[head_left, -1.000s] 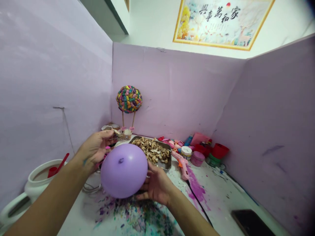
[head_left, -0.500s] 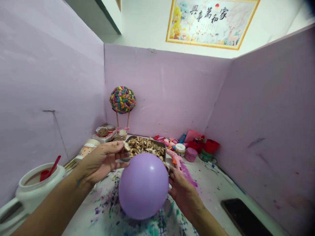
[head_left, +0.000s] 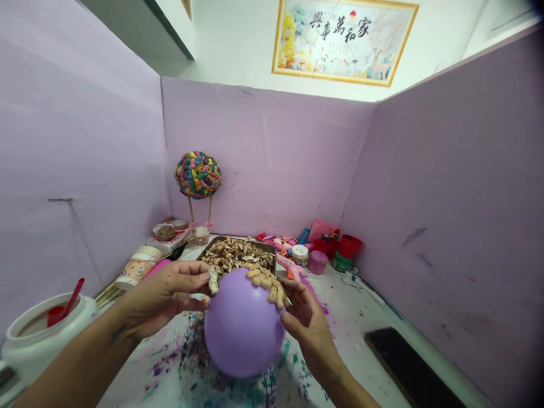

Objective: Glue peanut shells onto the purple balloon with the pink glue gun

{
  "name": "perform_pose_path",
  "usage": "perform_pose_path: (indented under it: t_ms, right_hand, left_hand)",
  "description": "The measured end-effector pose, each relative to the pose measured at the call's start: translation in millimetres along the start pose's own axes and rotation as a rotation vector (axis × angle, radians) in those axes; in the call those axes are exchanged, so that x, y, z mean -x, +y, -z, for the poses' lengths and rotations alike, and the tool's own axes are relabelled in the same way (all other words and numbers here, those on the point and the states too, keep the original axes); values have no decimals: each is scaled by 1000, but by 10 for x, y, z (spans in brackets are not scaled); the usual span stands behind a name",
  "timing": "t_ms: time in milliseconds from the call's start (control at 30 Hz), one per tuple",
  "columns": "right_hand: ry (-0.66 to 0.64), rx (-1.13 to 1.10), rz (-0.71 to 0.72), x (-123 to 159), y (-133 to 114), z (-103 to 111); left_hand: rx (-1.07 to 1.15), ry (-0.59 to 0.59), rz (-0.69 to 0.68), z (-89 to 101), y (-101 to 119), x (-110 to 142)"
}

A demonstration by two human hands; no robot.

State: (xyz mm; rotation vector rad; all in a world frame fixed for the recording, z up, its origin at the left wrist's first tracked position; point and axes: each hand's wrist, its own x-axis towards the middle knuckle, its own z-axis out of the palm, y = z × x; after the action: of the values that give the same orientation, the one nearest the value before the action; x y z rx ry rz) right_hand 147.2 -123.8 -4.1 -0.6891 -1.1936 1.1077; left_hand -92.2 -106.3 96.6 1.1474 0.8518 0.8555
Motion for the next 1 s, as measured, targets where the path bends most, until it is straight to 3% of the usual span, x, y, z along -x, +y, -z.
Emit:
perform_pose_path:
  t_ms: [633,1000]
  right_hand:
    - [0,8,94,109,-94,-75]
    - [-27,130,139,168,-141,-83]
  left_hand:
    - [-142,12,-1,-26,-22,14]
    - [88,80,40,82,-26,-144]
